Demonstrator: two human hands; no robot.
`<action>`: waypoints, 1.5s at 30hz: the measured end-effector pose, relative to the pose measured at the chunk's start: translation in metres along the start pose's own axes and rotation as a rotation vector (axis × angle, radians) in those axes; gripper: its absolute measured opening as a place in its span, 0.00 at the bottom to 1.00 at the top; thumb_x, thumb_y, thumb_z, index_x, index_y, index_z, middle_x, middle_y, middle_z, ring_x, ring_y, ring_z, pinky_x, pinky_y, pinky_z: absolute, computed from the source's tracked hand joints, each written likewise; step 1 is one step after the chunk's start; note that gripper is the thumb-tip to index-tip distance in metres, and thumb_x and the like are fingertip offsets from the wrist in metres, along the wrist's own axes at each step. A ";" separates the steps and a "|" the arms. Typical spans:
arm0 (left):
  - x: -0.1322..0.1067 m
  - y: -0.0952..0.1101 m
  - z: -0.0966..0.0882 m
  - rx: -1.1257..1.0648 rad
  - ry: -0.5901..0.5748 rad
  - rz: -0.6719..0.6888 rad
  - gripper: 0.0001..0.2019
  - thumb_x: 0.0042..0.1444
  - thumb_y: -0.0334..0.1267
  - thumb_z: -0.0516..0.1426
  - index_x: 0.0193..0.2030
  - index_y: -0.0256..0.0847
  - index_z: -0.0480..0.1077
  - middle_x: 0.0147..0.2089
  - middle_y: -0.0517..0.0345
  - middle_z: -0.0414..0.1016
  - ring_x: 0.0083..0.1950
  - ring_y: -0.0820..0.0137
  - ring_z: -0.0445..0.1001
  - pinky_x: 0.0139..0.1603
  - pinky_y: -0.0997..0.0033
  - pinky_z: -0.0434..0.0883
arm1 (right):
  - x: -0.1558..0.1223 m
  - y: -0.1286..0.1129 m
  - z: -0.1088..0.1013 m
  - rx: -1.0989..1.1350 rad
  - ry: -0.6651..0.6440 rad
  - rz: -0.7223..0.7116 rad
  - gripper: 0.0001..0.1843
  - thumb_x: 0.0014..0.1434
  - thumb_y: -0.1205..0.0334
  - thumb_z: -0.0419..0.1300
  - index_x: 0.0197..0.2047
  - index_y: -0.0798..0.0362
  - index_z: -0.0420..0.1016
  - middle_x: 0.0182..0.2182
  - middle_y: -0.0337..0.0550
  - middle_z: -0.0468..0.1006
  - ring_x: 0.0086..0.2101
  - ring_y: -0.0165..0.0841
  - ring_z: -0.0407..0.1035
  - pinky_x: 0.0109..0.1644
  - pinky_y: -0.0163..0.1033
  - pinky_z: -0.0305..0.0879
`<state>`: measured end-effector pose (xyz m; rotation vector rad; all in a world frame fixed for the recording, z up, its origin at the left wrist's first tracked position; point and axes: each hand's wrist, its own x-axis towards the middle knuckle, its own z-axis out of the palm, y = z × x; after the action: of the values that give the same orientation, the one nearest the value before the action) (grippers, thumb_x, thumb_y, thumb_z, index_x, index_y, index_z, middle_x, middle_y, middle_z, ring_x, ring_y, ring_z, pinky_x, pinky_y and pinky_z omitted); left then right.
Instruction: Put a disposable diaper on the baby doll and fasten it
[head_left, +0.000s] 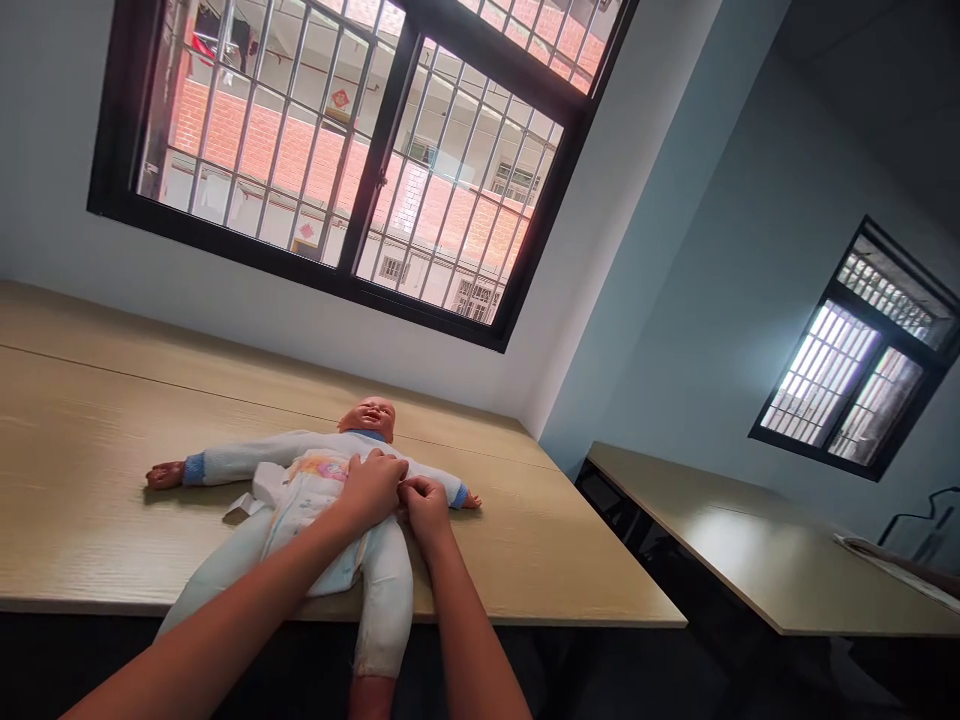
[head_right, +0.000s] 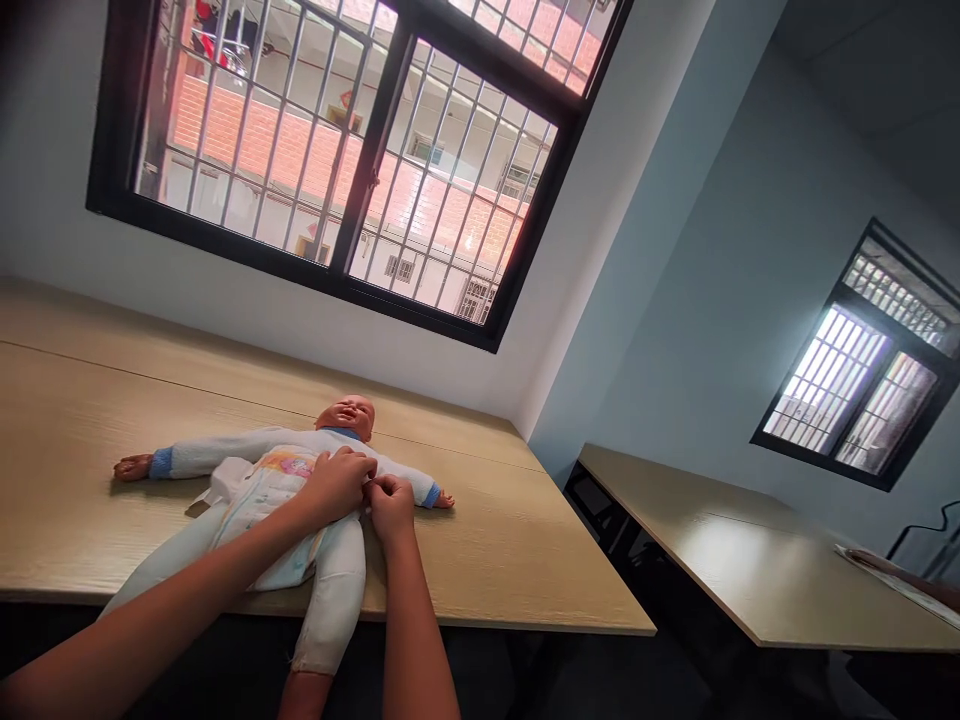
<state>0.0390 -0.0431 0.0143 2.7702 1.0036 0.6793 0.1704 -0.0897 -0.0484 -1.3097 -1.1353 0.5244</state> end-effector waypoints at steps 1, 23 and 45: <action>0.000 0.000 0.000 -0.003 0.002 -0.002 0.12 0.57 0.27 0.54 0.42 0.39 0.78 0.49 0.43 0.83 0.59 0.45 0.73 0.59 0.41 0.63 | 0.000 0.000 0.000 0.004 0.003 -0.005 0.12 0.51 0.55 0.61 0.25 0.54 0.78 0.21 0.38 0.73 0.24 0.29 0.61 0.29 0.35 0.58; -0.094 -0.068 -0.028 -0.013 0.210 -0.174 0.29 0.69 0.48 0.48 0.69 0.32 0.69 0.71 0.32 0.68 0.73 0.45 0.65 0.72 0.46 0.65 | 0.008 -0.088 0.065 -0.251 -0.125 -0.283 0.09 0.60 0.57 0.61 0.31 0.51 0.80 0.31 0.42 0.81 0.34 0.37 0.73 0.38 0.39 0.68; -0.156 -0.076 -0.016 -0.482 0.341 -0.588 0.33 0.64 0.68 0.49 0.63 0.44 0.61 0.63 0.40 0.76 0.63 0.46 0.78 0.58 0.49 0.75 | 0.073 -0.088 0.146 -0.473 -0.473 -0.221 0.09 0.56 0.59 0.65 0.27 0.53 0.72 0.25 0.33 0.70 0.30 0.29 0.62 0.34 0.36 0.54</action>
<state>-0.1186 -0.0839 -0.0488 1.8545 1.4002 1.1206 0.0489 0.0193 0.0391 -1.4726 -1.8590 0.4245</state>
